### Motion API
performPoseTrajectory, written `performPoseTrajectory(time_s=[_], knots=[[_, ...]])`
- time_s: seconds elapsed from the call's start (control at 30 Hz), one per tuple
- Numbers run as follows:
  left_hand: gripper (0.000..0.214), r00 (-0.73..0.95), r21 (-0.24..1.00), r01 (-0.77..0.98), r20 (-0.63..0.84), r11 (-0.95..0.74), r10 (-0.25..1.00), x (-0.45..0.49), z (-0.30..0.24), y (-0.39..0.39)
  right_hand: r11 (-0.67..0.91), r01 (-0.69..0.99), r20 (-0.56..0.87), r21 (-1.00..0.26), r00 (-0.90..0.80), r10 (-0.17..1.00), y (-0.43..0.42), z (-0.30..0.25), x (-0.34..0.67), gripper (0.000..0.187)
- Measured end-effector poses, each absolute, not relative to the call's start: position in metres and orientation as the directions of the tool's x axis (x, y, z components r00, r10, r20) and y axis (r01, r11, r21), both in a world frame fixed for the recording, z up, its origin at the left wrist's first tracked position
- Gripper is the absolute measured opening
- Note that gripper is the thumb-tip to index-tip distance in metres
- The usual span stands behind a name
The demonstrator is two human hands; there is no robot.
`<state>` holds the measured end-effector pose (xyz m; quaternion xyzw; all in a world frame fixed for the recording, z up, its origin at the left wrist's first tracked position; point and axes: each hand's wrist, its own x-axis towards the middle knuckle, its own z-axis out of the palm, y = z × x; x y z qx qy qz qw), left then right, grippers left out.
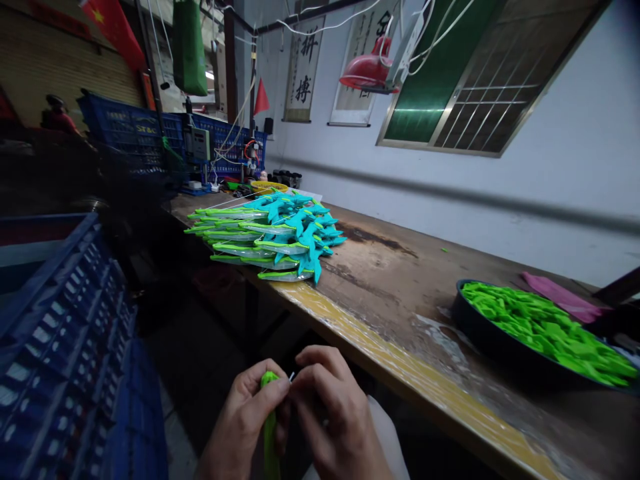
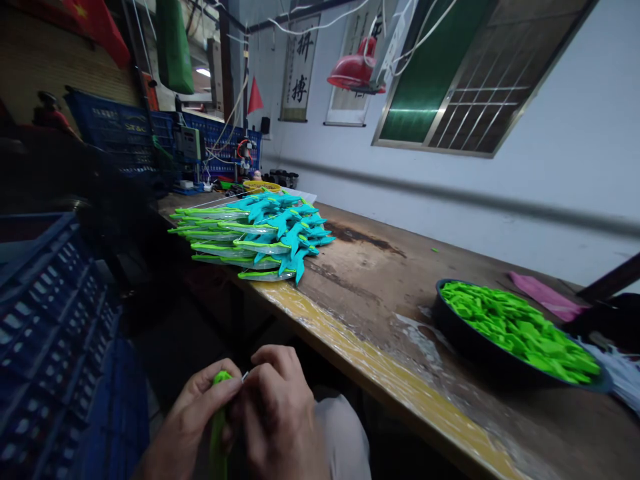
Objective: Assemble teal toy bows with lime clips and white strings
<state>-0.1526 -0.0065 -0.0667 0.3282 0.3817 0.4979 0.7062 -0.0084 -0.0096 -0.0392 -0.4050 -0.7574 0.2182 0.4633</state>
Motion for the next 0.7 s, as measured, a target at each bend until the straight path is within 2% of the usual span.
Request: performPoseTrajectory(time_s=[0.07,0.13,0.2,0.3,0.4,0.53,0.7], knots=[[0.042,0.239,0.807,-0.507,-0.206,0.302,0.949,-0.153,-0.065,-0.007,0.696,0.453,0.632,-0.558,-0.312,0.709,-0.009,-0.039,-0.007,0.020],[0.043,0.230,0.803,-0.515,-0.208,0.300,0.951,-0.153,-0.065,-0.007,0.688,0.490,0.623,-0.535,-0.321,0.713,-0.009,-0.039,-0.006,0.021],[0.043,0.193,0.847,-0.453,-0.210,0.277,0.958,-0.152,-0.065,-0.007,0.608,0.525,0.531,-0.596,-0.310,0.789,-0.010,-0.039,-0.003,0.020],[0.043,0.142,0.924,-0.322,-0.171,0.209,0.975,-0.151,-0.067,-0.007,0.407,0.527,0.313,-0.746,-0.261,0.913,-0.011,-0.035,0.000,0.016],[0.043,0.092,0.954,-0.257,-0.134,0.153,0.987,-0.148,-0.067,-0.007,0.220,0.467,0.129,-0.856,-0.218,0.967,-0.009,-0.029,-0.001,0.014],[0.039,0.033,0.963,-0.233,-0.133,0.137,0.991,-0.146,-0.068,-0.008,0.146,0.411,0.064,-0.900,-0.207,0.976,-0.003,-0.021,-0.003,0.014],[0.036,0.072,0.974,-0.185,-0.120,0.132,0.990,-0.150,-0.072,-0.007,0.148,0.499,0.025,-0.854,-0.245,0.969,0.001,-0.017,-0.004,0.017]])
